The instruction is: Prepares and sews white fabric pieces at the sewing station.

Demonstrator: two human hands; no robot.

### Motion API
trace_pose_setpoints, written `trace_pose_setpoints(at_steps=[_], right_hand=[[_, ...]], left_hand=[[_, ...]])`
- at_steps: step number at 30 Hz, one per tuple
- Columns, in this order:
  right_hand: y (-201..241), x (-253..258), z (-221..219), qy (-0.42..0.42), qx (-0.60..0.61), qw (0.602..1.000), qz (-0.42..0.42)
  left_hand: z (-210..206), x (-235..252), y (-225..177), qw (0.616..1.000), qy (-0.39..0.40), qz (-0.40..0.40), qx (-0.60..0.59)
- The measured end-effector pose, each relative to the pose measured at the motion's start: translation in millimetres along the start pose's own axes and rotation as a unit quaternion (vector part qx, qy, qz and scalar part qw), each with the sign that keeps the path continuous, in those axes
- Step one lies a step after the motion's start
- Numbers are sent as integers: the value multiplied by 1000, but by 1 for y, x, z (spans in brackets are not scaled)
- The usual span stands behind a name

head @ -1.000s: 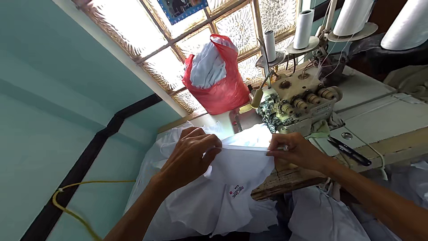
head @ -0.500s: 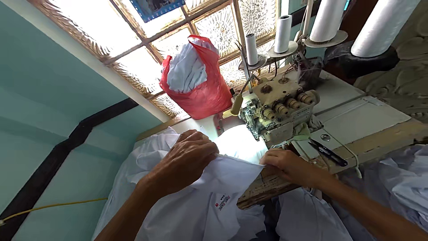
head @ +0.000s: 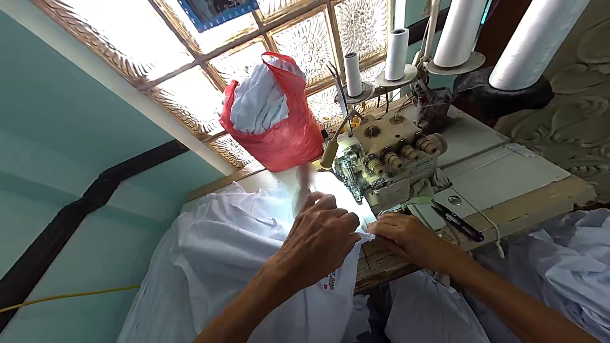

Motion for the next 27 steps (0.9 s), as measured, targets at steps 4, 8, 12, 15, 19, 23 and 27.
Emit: trace_pose_setpoints(at_steps=[4,8,12,15,19,23,27], right_hand=[[1,2,1,2,-3,1000,2],[-1,4,-1,5,-6,1000,4],[1,0,-4,-5,5,1000,1],[5,-4,-6,-11,6,1000,-5],[2,-1,-6,-18,8,1000,-8],[-3,2,-5,-20,21,1000,-11],[-5,2,-6,-38,48,998,-22]], left_hand=[[-10,3,-3,999,15,5,-38],[-20,5,-3,999,2,15,-45],[-24,2,0,998,-6,21,-52],[-27,2,0,998,-7,23,-61],[-31,4,-2,997,-10,30,-65],[-39,7,-6,997,-28,45,-53],[-53,10,-10,994,-65,81,-16]])
Point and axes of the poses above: each hand's wrist, its own x-axis towards the middle knuckle, its own z-axis out of the back of the hand, y = z × x, the point moved 3 cm from there along x, towards the middle knuckle, and after that the axes turned 13 degrees about y, right-handed, at the moved point
